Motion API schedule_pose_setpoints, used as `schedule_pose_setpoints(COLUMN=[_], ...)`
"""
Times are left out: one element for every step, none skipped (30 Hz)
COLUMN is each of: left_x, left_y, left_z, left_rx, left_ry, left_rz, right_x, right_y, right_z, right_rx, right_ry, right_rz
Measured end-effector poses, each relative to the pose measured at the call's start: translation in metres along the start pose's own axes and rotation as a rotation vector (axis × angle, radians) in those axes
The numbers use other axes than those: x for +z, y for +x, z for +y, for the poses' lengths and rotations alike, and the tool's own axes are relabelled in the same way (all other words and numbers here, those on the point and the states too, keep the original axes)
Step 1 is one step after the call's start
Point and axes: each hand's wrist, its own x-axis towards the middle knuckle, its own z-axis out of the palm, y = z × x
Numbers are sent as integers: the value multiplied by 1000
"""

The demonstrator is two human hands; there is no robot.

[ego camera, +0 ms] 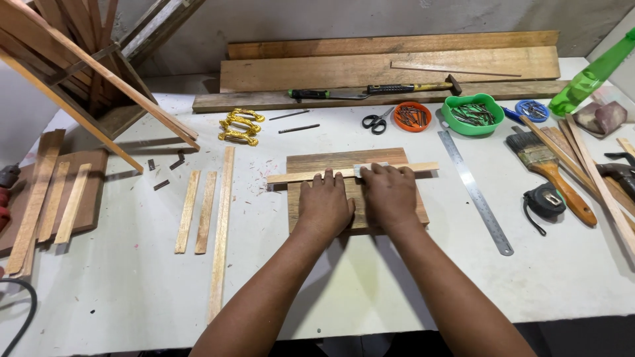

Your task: The recorder is assembling and preparing thin wooden slats on a workbench for a furniture-making project.

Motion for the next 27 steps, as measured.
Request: schedule_pose_setpoints(left_x=[16, 31, 48, 53, 59, 64, 38, 12, -13, -10, -7, -5, -4, -4, -3, -1, 0, 2, -1, -5, -8, -7, -7, -6, -4, -2, -1], left_y=[8, 15, 22, 25, 26, 28, 13, -1, -17, -15, -13, -12, -12, -11, -10, -9, -7, -6, -7, -8, -10, -10, -10, -10, -10, -10, -9], left_z=[-6, -12, -18, -23, -28, -32, -28, -23, -17, -17, -17, -17, -17, -17, -17, -18, -18, -18, -17, -17, -18, -18, -18, -19, -20, -22, -23], left_rx=[-6, 32, 68, 61, 72, 82, 81, 16, -47, -46, -72, -98, -99, -102, -103, -102, -99, -96, -92, -84, -79, -79, -78, -77, -78, -69, -60], left_ry=[-1, -10, -18, -17, -60, -103, -103, -66, -28, -28, -32, -37, -36, -13, 11, 11, 20, 29, 29, 32, 35, 35, 34, 33, 34, 38, 40], left_rz=[0, 63, 126, 126, 150, 175, 176, 83, -11, -13, -37, -62, -59, -81, -105, -103, -114, -124, -124, -128, -134, -134, -123, -111, -112, -108, -102], right_x=[4, 9, 14, 7, 0, -6, -7, -8, -8, -6, -4, -2, -3, -4, -5, -7, -9, -11, -12, -13, -14, -16, -17, -19, -19, -19, -19], right_y=[4, 8, 11, 13, 14, 15, 14, 14, 12, 11, 10, 9, 7, 6, 3, 2, -2, -5, -6, -7, -7, -8, -8, -7, -6, -6, -4], right_z=[-9, -18, -27, -32, -36, -40, -39, -37, -36, -32, -28, -25, -18, -10, -3, 7, 18, 29, 38, 46, 53, 54, 54, 54, 49, 43, 38], right_rx=[-6, -39, -73, -79, -72, -65, -66, -77, -85, -83, -106, -129, -130, -99, -66, -65, -21, 23, 26, 77, 125, 126, 149, 172, 172, 164, 155], right_ry=[2, 8, 16, 19, 3, -13, -13, -2, 10, 10, 4, -3, -4, -2, 0, -1, -15, -29, -31, -32, -30, -30, -19, -7, -6, -59, -114], right_rz=[0, 0, 1, 1, -73, -147, -146, -132, -120, -121, -84, -47, -45, -55, -67, -65, -67, -68, -68, -72, -77, -77, -74, -70, -71, -74, -74])
